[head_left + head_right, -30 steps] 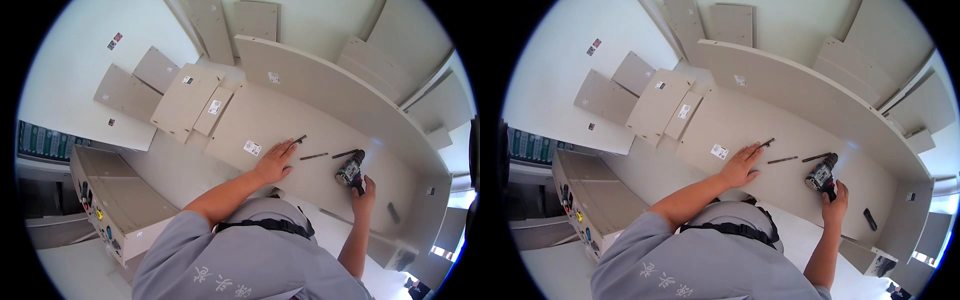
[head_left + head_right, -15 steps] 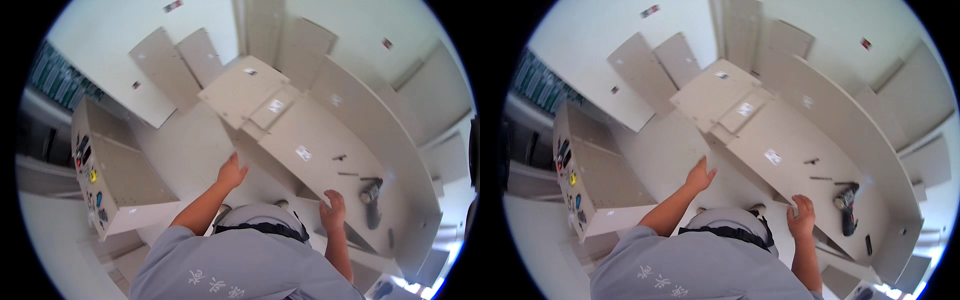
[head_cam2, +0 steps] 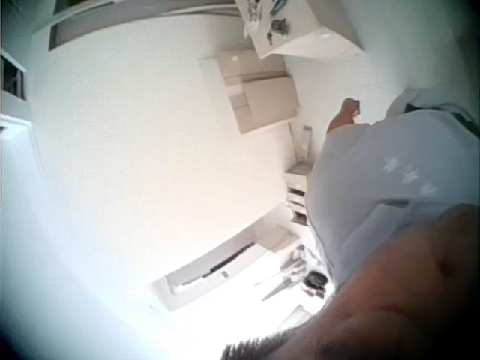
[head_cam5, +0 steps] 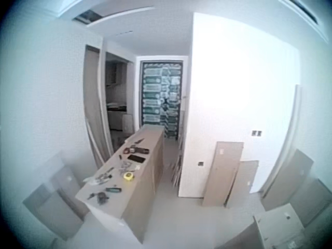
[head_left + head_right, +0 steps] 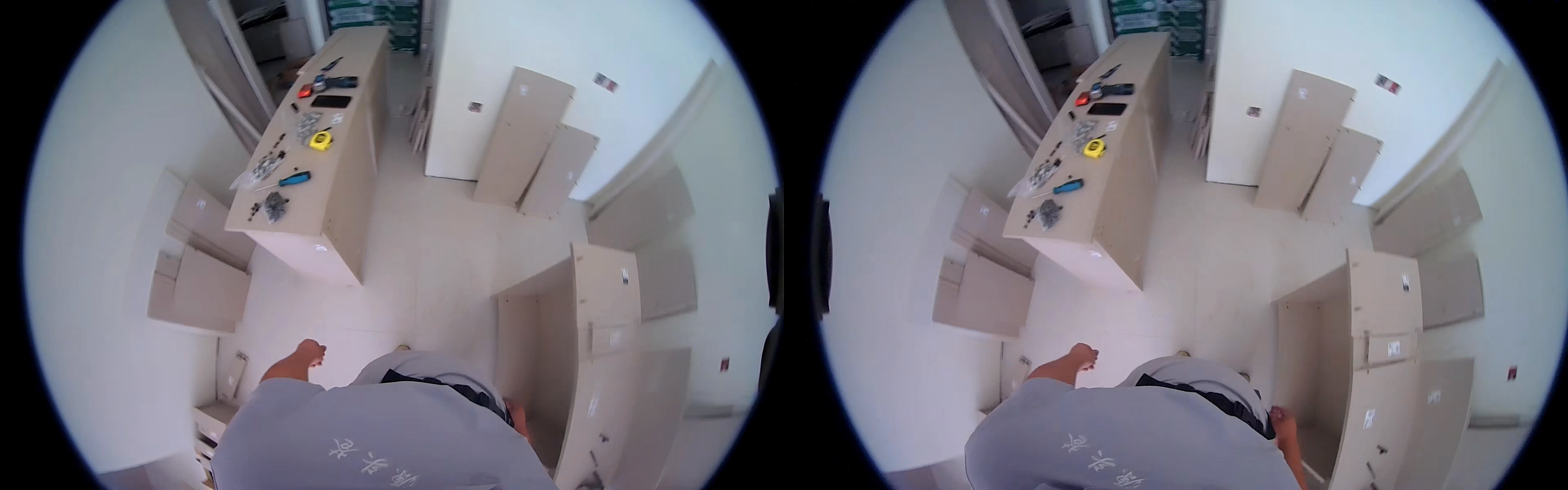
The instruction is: The person assembles a wooden cabinet by using a drill to make holes and secure components, handling wooden panels and various hardware by hand.
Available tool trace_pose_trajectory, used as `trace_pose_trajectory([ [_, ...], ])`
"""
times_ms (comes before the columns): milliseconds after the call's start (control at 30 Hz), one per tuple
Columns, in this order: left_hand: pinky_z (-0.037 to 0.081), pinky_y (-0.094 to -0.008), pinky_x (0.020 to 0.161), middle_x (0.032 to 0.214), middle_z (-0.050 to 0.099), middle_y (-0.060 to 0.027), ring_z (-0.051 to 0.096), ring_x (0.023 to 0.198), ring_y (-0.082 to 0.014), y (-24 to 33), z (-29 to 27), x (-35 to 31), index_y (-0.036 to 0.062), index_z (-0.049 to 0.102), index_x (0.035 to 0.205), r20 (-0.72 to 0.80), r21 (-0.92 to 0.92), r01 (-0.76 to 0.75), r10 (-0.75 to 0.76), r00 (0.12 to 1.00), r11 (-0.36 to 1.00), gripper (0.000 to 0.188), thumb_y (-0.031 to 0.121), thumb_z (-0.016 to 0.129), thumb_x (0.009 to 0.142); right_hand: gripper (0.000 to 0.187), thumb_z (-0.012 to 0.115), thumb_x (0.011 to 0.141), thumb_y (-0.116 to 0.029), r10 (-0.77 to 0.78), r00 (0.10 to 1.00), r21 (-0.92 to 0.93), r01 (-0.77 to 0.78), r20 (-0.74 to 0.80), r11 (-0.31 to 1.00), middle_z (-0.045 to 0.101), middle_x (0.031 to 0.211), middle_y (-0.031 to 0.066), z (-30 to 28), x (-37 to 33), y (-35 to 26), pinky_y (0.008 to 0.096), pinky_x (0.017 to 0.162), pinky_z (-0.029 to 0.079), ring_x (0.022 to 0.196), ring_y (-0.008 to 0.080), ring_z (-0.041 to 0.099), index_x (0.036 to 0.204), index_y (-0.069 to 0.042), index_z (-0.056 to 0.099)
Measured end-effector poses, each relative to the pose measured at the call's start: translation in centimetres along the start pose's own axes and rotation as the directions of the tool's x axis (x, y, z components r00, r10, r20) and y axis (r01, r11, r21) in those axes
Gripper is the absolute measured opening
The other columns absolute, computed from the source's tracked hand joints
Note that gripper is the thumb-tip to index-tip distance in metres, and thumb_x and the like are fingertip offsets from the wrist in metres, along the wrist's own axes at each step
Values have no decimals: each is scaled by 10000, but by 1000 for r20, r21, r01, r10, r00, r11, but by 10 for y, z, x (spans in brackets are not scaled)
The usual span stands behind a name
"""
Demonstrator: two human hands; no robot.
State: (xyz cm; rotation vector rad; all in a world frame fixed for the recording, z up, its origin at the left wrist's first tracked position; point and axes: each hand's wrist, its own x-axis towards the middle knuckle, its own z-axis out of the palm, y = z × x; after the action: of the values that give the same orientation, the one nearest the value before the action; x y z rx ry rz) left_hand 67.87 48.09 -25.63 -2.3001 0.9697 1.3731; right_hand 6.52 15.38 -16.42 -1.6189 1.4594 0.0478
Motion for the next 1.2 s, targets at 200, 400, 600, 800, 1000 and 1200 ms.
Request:
trace_pose_trajectory([
  [200,546,-490,964,1116,716,-195,666,1138,-370,-10,26,-16,125,740,1174,-231,-4,-42,40,972,999,354,316,473,1041,333,708,929,-199,92,984,-100,-77,155,992,729,1080,124,-3,70,-31,395,848,562,968,247,708,1222,-42,673],
  [400,570,-444,885,1055,738,-157,698,1031,-320,61,-4,29,93,730,1038,-282,-814,-84,-265,922,575,217,236,612,925,296,666,950,-195,87,965,-131,-55,249,990,723,1061,120,4,166,-82,381,801,555,934,240,702,1198,-34,669],
  [600,560,-382,766,928,740,-122,709,838,-297,115,-266,-51,83,722,1047,-698,-524,-494,-18,715,694,238,304,655,988,266,625,971,-190,-15,954,-11,19,300,1000,717,1042,116,16,284,-157,367,755,548,901,233,695,1175,-25,665],
  [800,562,-410,777,1011,730,-140,708,883,-338,60,-430,-41,98,726,1084,-875,-454,-512,-258,409,729,188,232,683,959,265,530,1010,-204,32,959,461,-164,282,872,712,1007,127,26,396,-266,408,731,549,895,261,693,1134,-15,669],
  [1000,565,-445,893,1228,688,-138,699,1065,-326,-6,-514,40,102,673,1234,-948,-289,-358,-212,238,888,291,136,586,959,330,640,947,-132,7,985,239,-48,173,970,714,1011,65,6,409,-371,328,678,523,843,197,690,1266,-49,637],
  [1200,565,-488,913,1343,625,-94,678,1105,-367,-36,-593,93,143,637,1302,-848,-355,-77,-286,446,932,352,115,497,981,257,641,953,-169,-141,985,226,116,97,967,749,971,93,-4,377,-297,352,706,549,818,218,707,1157,-30,713],
])
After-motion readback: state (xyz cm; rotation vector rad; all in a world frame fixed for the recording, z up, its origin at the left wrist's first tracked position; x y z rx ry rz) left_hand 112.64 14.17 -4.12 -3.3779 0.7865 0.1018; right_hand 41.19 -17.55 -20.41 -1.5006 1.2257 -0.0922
